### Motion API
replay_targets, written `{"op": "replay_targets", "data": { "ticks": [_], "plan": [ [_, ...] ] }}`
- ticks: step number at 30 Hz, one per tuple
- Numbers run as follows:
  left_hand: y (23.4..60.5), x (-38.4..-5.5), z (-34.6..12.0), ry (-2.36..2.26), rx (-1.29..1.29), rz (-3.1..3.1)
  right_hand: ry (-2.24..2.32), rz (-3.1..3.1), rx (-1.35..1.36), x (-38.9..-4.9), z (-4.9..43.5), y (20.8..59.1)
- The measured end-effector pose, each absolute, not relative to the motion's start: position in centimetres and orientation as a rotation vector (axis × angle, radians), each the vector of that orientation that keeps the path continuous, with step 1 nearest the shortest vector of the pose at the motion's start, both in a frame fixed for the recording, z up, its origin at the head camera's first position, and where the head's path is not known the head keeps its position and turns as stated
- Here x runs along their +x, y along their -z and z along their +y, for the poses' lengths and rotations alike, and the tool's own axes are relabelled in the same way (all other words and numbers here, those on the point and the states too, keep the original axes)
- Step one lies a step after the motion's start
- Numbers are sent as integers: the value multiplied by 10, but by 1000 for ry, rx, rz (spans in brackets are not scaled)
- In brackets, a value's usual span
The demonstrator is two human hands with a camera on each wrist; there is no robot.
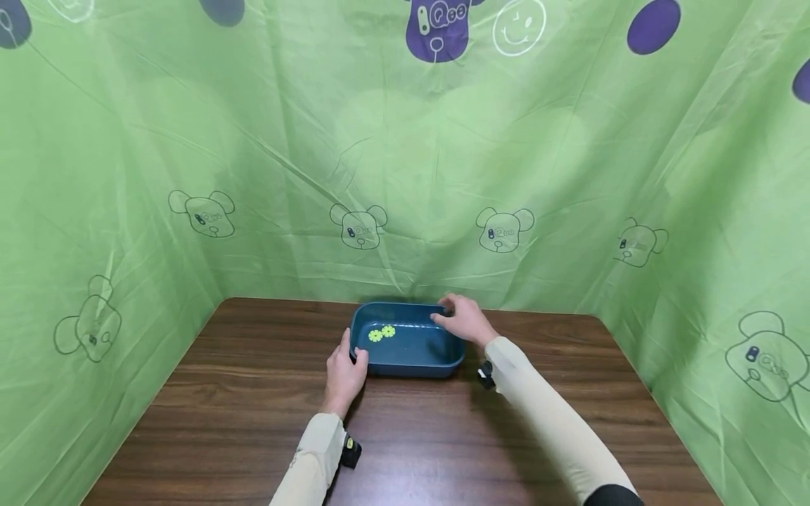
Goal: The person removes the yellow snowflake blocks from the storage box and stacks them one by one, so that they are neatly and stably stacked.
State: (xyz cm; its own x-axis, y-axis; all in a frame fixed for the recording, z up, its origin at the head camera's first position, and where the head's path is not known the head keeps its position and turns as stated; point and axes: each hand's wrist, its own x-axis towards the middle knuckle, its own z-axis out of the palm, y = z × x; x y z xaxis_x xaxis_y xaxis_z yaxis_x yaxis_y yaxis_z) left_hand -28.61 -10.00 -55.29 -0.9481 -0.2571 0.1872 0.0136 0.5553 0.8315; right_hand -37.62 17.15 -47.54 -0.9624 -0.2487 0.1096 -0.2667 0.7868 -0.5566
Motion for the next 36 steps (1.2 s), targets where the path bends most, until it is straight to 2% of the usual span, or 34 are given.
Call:
{"op": "replay_targets", "data": {
  "ticks": [10,16,27,36],
  "plan": [
    [552,-285,-100,1336,182,-2512,-1144,-3072,440,-393,100,495],
    [553,-285,-100,1324,170,-2512,-1081,-3159,411,-397,73,511],
    [551,-285,-101,1344,187,-2525,-753,-3219,374,-399,54,530],
    [552,-285,-100,1346,200,-2507,-791,-3236,295,-401,54,531]
  ]
}}
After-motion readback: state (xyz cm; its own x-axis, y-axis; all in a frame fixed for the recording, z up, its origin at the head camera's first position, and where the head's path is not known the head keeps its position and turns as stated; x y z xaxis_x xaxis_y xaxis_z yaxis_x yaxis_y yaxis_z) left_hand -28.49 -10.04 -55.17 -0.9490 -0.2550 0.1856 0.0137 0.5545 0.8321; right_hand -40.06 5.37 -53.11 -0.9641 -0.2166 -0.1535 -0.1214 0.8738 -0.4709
